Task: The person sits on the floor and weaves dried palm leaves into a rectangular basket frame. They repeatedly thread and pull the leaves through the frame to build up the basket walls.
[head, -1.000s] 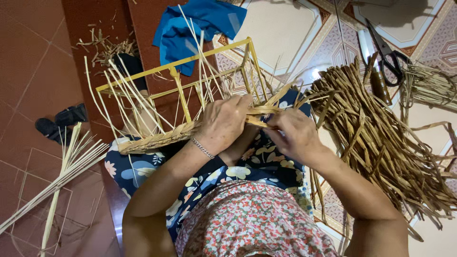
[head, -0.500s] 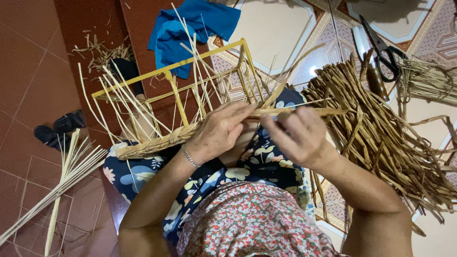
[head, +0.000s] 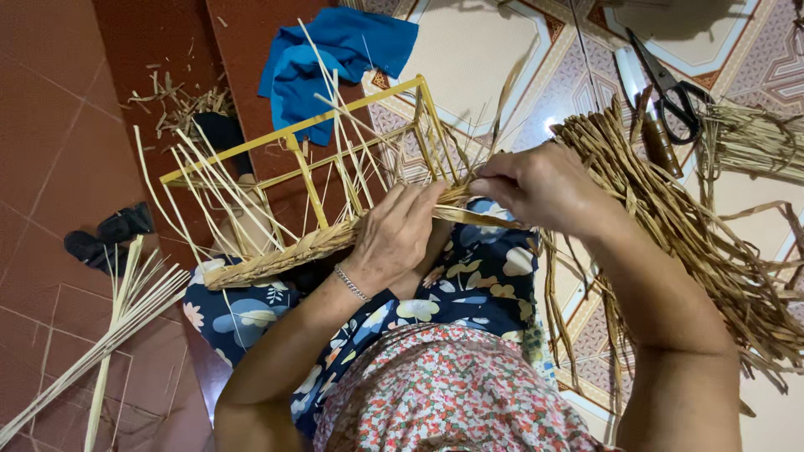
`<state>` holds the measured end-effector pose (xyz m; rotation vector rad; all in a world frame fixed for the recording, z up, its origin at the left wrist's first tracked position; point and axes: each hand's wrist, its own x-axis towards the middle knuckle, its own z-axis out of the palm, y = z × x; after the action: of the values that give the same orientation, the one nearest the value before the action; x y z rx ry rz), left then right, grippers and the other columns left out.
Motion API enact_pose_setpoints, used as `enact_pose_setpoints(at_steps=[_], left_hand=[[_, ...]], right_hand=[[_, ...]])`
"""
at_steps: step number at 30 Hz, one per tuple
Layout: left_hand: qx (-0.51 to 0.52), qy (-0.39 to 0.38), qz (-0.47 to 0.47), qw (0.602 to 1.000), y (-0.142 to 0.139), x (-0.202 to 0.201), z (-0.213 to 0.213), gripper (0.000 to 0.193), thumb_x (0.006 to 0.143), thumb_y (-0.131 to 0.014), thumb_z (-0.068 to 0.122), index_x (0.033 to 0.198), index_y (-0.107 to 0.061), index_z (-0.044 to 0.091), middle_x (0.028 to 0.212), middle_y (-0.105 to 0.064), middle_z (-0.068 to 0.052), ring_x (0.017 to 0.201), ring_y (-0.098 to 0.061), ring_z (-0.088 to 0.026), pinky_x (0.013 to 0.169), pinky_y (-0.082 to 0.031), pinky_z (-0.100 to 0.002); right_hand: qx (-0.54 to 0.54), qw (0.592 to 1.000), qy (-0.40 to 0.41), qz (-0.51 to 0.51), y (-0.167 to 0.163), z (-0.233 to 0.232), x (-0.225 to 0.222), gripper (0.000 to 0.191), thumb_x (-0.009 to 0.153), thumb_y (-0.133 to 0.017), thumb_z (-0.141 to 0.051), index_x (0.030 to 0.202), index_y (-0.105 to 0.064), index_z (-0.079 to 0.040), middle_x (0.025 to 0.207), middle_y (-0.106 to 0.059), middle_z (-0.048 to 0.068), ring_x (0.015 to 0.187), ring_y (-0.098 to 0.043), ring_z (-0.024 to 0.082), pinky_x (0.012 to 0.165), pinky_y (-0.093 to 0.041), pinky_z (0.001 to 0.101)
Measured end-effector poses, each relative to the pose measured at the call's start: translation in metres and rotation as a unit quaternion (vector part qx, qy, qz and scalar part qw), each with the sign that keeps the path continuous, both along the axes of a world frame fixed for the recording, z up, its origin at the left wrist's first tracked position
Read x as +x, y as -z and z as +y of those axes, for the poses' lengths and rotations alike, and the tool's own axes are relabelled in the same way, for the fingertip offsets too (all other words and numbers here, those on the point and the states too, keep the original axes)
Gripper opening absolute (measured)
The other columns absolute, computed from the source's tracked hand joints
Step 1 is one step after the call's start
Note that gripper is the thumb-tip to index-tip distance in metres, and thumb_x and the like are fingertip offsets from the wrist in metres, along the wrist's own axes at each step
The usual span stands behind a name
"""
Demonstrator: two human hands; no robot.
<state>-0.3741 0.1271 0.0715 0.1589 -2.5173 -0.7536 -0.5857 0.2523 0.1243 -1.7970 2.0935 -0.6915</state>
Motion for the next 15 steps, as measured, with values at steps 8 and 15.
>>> enact_pose_setpoints(at_steps=[8,15], left_hand=[[0.077,-0.018,-0.032,0.996,0.003,0.008,-0.004,0.019,0.094,-0.070,0.007,0.109,-0.062,0.001,0.117,-0.068,-0.014,0.092,-0.074,-0.027,0.077,-0.061,-0.034],[0.094,-0.022,-0.021,0.995,0.012,0.006,-0.003,0.009,0.100,-0.066,0.007,0.106,-0.060,0.001,0.106,-0.070,-0.006,0.084,-0.072,-0.020,0.071,-0.059,-0.032]], right_hand=[[-0.098,0.994,-0.038,0.005,0.020,0.001,0.007,0.023,0.087,-0.082,-0.026,0.096,-0.076,-0.005,0.087,-0.066,0.008,0.062,-0.065,0.021,0.053,-0.052,0.0357],[-0.170,0.979,-0.006,0.111,0.027,0.004,0.026,0.024,0.086,-0.082,-0.019,0.081,-0.065,-0.005,0.085,-0.055,0.011,0.069,-0.064,0.028,0.055,-0.048,0.0401]])
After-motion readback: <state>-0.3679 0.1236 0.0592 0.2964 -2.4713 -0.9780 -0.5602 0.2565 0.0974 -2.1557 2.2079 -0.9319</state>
